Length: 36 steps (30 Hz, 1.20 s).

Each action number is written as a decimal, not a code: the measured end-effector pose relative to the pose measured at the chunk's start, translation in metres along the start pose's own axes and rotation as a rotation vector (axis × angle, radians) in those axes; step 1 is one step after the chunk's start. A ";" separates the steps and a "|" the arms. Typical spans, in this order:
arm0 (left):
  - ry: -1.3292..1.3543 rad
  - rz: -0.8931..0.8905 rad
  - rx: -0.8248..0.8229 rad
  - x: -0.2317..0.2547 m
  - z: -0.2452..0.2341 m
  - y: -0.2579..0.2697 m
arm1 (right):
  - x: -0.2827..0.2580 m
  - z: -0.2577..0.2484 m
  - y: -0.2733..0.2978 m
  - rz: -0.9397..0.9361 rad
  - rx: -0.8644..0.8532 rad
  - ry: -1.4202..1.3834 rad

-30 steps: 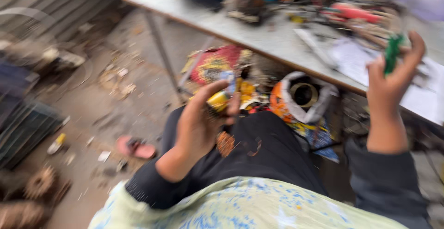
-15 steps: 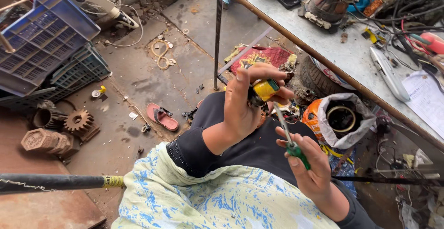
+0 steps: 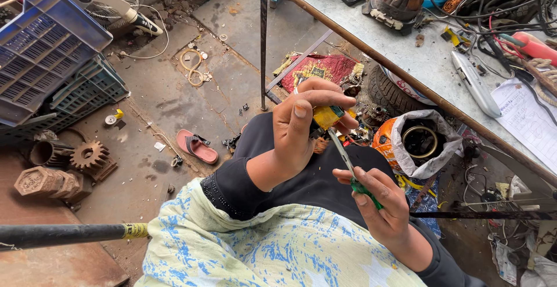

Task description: The person sits on the floor and repairs a small electronic component, likely a motor or transformer. They use their hands to manipulate copper wire and yellow tape, and use a screwdriver to adjust internal parts. The person repeatedly inspects and adjusts the component throughout the video.

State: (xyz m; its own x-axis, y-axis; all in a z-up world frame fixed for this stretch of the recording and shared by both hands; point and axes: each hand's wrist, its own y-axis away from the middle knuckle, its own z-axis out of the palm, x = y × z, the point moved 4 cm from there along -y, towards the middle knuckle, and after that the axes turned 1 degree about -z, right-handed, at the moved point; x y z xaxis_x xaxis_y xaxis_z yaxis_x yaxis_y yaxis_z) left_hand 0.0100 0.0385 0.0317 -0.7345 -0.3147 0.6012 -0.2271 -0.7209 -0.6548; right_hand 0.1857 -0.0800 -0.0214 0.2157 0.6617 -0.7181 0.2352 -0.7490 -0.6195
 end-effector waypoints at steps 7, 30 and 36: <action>-0.252 0.137 -0.059 0.014 -0.001 -0.004 | 0.000 -0.002 0.001 0.037 -0.003 0.073; 0.606 -0.497 0.193 -0.037 0.017 0.009 | 0.022 0.005 0.013 -0.025 0.072 0.222; 0.381 -0.268 0.123 -0.023 0.006 -0.001 | 0.009 0.003 0.003 -0.040 0.061 0.160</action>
State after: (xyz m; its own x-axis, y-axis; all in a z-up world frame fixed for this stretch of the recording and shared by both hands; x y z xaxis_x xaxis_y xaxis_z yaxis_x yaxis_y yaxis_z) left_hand 0.0308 0.0420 0.0215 -0.8474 0.1243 0.5162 -0.3800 -0.8209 -0.4262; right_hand 0.1857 -0.0761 -0.0303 0.3566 0.6847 -0.6357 0.1902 -0.7193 -0.6681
